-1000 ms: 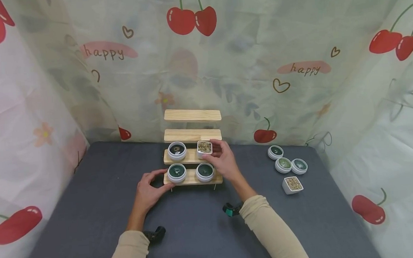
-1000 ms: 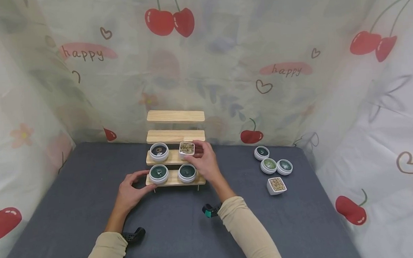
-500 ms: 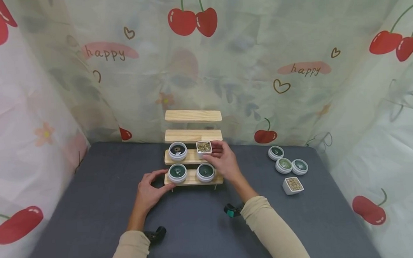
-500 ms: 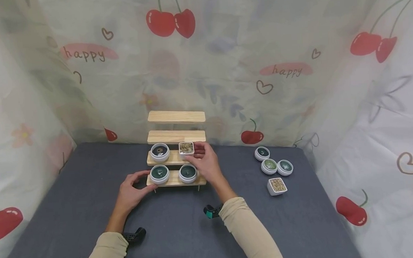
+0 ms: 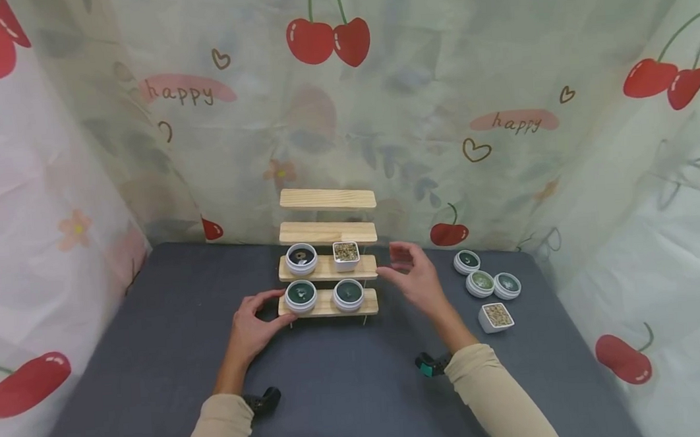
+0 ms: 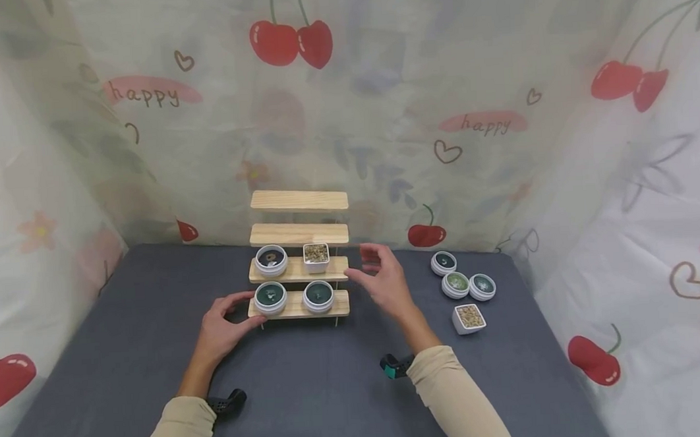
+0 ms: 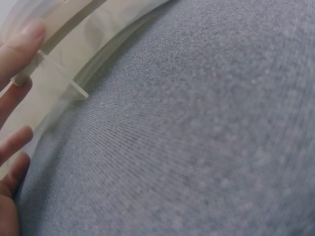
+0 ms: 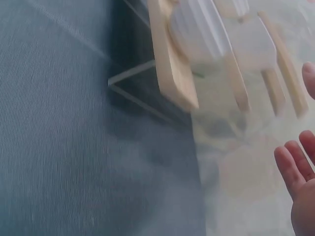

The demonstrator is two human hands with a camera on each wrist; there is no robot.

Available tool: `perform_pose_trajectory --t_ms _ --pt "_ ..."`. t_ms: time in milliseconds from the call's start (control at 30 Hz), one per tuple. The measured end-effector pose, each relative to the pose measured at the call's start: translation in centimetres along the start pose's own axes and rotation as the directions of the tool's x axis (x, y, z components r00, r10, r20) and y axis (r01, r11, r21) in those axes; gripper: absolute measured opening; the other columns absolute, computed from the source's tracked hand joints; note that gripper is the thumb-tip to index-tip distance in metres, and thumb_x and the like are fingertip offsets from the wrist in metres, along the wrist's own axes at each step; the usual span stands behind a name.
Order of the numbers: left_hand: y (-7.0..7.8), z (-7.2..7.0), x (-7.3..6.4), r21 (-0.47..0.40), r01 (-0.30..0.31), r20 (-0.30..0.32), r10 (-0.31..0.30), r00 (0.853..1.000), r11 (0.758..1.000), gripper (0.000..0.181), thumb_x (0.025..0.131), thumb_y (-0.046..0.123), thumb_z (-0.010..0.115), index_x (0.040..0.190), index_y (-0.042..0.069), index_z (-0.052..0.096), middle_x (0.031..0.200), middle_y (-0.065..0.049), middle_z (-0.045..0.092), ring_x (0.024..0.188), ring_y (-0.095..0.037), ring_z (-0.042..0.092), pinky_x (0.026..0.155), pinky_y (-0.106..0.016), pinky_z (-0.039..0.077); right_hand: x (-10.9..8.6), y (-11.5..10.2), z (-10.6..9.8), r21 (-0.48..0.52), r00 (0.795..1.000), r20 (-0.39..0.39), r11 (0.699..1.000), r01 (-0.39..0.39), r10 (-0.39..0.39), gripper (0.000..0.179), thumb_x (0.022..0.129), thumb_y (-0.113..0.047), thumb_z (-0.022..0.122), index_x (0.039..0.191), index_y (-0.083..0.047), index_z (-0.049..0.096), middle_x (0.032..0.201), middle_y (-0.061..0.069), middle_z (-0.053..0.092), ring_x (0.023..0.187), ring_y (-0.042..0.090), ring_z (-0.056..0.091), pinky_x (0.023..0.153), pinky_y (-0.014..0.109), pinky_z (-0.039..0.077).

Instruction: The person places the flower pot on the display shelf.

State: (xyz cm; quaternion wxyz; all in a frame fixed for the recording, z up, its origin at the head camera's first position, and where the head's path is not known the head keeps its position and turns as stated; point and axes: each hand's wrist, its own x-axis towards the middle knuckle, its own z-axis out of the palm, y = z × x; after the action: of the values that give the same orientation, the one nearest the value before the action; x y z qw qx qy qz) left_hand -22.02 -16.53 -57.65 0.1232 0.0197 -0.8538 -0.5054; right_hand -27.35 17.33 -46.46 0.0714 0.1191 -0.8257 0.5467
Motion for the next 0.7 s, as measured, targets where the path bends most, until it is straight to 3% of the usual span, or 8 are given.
perform_pose_trajectory --t_ms 300,433,700 --pt "0.2 -0.1 0.3 0.003 -0.025 -0.001 0.025 1.0 1.0 0.066 0.068 0.05 0.093 0.126 0.03 0.07 0.126 -0.003 0.067 0.118 -0.022 0.054 0.103 -0.049 0.042 -1.7 1.6 -6.1 -0.155 0.997 -0.055 0.987 0.041 -0.05 0.065 0.087 -0.021 0.083 0.141 -0.003 0.051 0.142 0.018 0.055 0.128 0.034 0.058 0.103 0.05 0.051" --pt "0.1 -0.3 0.2 0.007 -0.021 -0.001 0.021 1.0 1.0 0.066 0.068 0.05 0.093 0.126 0.03 0.07 0.126 -0.001 0.067 0.117 -0.02 0.054 0.101 -0.046 0.042 -2.3 2.3 -8.6 -0.222 0.995 -0.092 0.975 0.014 -0.035 0.067 0.087 -0.025 0.083 0.142 -0.005 0.051 0.141 0.014 0.055 0.127 0.034 0.058 0.102 0.05 0.05" --pt "0.0 -0.2 -0.1 0.005 -0.005 0.007 0.005 1.0 1.0 0.065 0.068 0.053 0.092 0.125 0.031 0.07 0.126 -0.002 0.068 0.116 -0.022 0.055 0.1 -0.044 0.042 -4.3 5.2 -13.1 -0.251 0.984 -0.144 0.958 -0.138 0.104 0.071 0.09 -0.037 0.078 0.146 -0.007 0.048 0.144 0.014 0.054 0.13 0.034 0.054 0.092 0.014 0.046"
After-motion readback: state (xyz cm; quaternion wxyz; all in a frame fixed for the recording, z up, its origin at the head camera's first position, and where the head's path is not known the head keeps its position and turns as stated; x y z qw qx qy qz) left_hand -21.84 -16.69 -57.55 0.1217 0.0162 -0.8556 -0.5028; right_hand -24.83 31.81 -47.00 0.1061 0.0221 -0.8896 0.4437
